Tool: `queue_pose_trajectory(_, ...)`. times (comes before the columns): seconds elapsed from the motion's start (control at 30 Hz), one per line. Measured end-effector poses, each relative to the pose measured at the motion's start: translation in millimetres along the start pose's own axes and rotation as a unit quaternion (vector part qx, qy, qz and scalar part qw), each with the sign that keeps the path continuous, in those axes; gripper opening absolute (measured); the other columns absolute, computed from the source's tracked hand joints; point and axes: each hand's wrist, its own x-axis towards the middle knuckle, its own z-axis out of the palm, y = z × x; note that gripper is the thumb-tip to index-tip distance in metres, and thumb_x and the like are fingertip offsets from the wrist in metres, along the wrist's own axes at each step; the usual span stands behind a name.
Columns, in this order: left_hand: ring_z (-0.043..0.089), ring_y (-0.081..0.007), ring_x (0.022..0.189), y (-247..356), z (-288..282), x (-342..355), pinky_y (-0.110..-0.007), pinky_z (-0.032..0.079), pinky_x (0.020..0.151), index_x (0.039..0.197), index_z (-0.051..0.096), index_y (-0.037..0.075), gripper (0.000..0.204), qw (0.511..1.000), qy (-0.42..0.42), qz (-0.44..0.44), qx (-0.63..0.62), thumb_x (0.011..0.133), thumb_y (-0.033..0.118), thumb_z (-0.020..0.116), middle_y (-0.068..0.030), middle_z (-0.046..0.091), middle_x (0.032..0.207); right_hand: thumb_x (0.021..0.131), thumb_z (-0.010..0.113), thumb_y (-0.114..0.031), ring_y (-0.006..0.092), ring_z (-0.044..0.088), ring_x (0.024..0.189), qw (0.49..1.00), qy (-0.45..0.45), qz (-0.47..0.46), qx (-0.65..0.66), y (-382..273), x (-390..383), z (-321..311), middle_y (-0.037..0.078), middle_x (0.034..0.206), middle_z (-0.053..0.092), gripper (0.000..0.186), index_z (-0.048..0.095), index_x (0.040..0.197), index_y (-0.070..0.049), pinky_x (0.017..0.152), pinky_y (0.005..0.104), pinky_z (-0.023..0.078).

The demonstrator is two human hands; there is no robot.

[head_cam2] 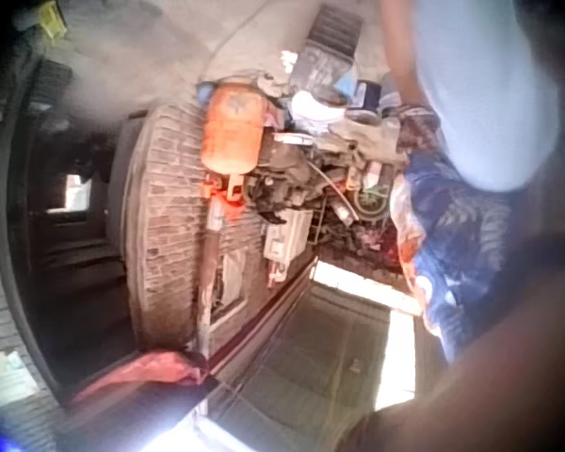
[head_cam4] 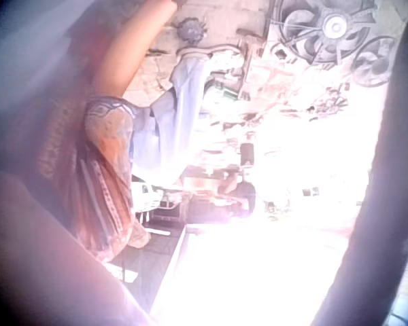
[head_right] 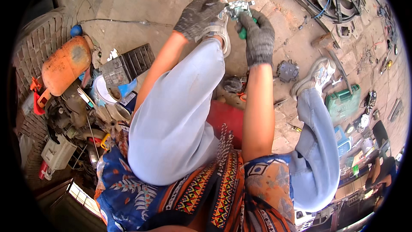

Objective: The person sits on the floor in a cluttered workshop and uses a screwdriver to manipulate components on a small green circuit board. They repeatedly probe and adjust parts on the board, turning it over to inspect both sides.

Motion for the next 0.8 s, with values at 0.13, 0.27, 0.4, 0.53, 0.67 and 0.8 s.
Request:
queue_pose_trajectory(0.13,0.062,-0.0153,0.077,114,-34,-63,-0.026,0.052,0.064,0.125,0.05,0.002,0.043,0.964,-0.178,-0.051,-0.194,0.086,0.016,0.063,-0.0087,0.063,0.096,0.08,0.068,-0.011,0.0102,0.055,0.058,0.996,-0.071,-0.038,0.045,-70,-103,15,0.006,0.072,0.062,0.028,0.059,0.102,0.003,0.05,0.0207,0.042)
queue_pose_trajectory(0.27,0.063,-0.0171,0.076,188,-45,-132,-0.028,0.052,0.062,0.13,0.044,0.001,0.053,0.974,-0.18,0.043,-0.128,0.082,0.009,0.066,-0.011,0.062,0.095,0.079,0.07,-0.011,0.0112,0.059,0.063,0.99,-0.096,-0.091,0.045,-120,-195,22,0.006,0.078,0.063,0.029,0.06,0.103,-0.001,0.055,0.0211,0.047)
queue_pose_trajectory(0.4,0.064,-0.0189,0.082,237,-43,-201,-0.031,0.054,0.066,0.13,0.043,0.0,0.059,0.968,-0.173,0.135,-0.121,0.078,0.004,0.07,-0.0131,0.061,0.1,0.076,0.072,-0.009,0.0128,0.062,0.068,0.982,-0.125,-0.141,0.008,-142,-264,9,0.007,0.086,0.064,0.031,0.059,0.103,-0.001,0.057,0.0229,0.051)
queue_pose_trajectory(0.53,0.064,-0.0222,0.086,244,-29,-256,-0.035,0.056,0.067,0.133,0.04,0.0,0.069,0.943,-0.197,0.183,-0.195,0.072,-0.002,0.072,-0.0178,0.059,0.109,0.074,0.073,-0.006,0.0148,0.063,0.066,0.97,-0.134,-0.199,0.037,-147,-325,-5,0.008,0.086,0.064,0.034,0.058,0.103,-0.001,0.054,0.0242,0.051)
queue_pose_trajectory(0.67,0.057,-0.0174,0.102,258,-11,-299,-0.032,0.049,0.087,0.126,0.046,-0.003,0.066,0.92,-0.207,0.146,-0.298,0.07,0.01,0.079,-0.0103,0.059,0.112,0.071,0.074,-0.002,0.017,0.062,0.065,0.966,-0.155,-0.193,0.073,-151,-374,-20,0.01,0.087,0.063,0.035,0.057,0.102,0.0,0.055,0.0259,0.052)
queue_pose_trajectory(0.8,0.056,-0.0165,0.102,256,6,-327,-0.03,0.049,0.086,0.127,0.045,-0.002,0.07,0.914,-0.206,0.174,-0.304,0.069,0.015,0.08,-0.0102,0.058,0.111,0.07,0.074,-0.001,0.017,0.062,0.067,0.959,-0.169,-0.21,0.084,-147,-403,-34,0.01,0.087,0.062,0.036,0.057,0.101,0.0,0.058,0.0268,0.052)
